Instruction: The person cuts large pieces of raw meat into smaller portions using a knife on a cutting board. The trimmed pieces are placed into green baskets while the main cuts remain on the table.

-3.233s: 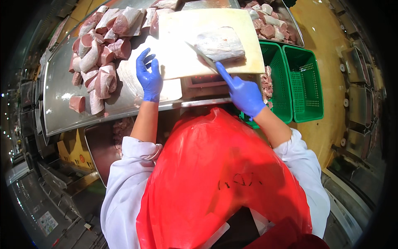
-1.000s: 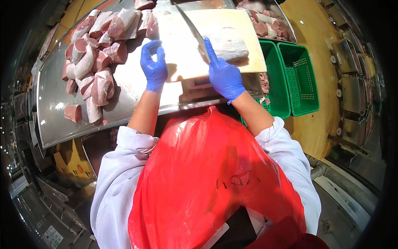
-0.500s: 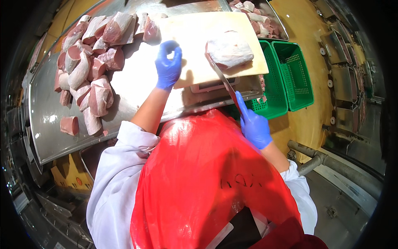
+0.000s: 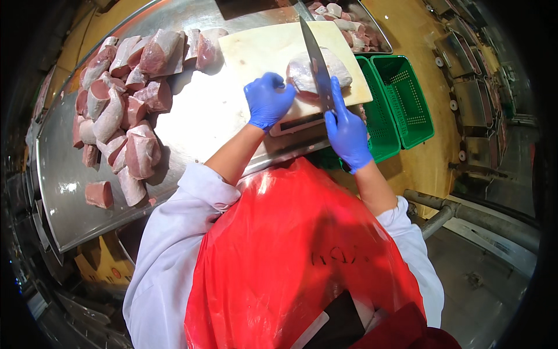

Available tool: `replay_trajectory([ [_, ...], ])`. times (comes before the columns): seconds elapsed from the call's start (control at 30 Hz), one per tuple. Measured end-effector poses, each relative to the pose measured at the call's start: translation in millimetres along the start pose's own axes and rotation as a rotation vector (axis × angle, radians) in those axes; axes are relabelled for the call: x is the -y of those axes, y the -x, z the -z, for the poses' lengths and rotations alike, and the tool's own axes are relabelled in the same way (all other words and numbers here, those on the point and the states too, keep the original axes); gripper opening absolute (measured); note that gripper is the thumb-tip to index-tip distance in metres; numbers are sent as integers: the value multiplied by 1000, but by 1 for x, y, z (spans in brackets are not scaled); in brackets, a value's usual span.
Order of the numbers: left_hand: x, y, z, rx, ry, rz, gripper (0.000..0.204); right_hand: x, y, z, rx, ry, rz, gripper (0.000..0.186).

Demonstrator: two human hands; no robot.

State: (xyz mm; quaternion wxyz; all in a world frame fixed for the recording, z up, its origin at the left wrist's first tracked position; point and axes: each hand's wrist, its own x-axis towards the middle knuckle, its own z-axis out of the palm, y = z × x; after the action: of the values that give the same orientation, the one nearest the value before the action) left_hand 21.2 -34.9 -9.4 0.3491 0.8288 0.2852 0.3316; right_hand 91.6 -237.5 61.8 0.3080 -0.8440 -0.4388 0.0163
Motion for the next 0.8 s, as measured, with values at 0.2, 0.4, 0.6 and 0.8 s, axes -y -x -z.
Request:
replay_trajectory([
  [0.2, -4, -3, -7, 17, -129, -64, 17, -5, -23, -16, 0, 76, -24, 74],
  [0.4, 6, -1, 3, 53, -84, -4, 15, 9, -27, -41, -29, 170, 36, 71],
  [0.6, 8, -2, 2, 82, -87, -54, 12, 15, -36, -52, -5, 217, 13, 75],
  [0.8, 10, 0, 5, 74, -15, -49, 10, 31, -24, -48, 191, 377, -36, 84],
])
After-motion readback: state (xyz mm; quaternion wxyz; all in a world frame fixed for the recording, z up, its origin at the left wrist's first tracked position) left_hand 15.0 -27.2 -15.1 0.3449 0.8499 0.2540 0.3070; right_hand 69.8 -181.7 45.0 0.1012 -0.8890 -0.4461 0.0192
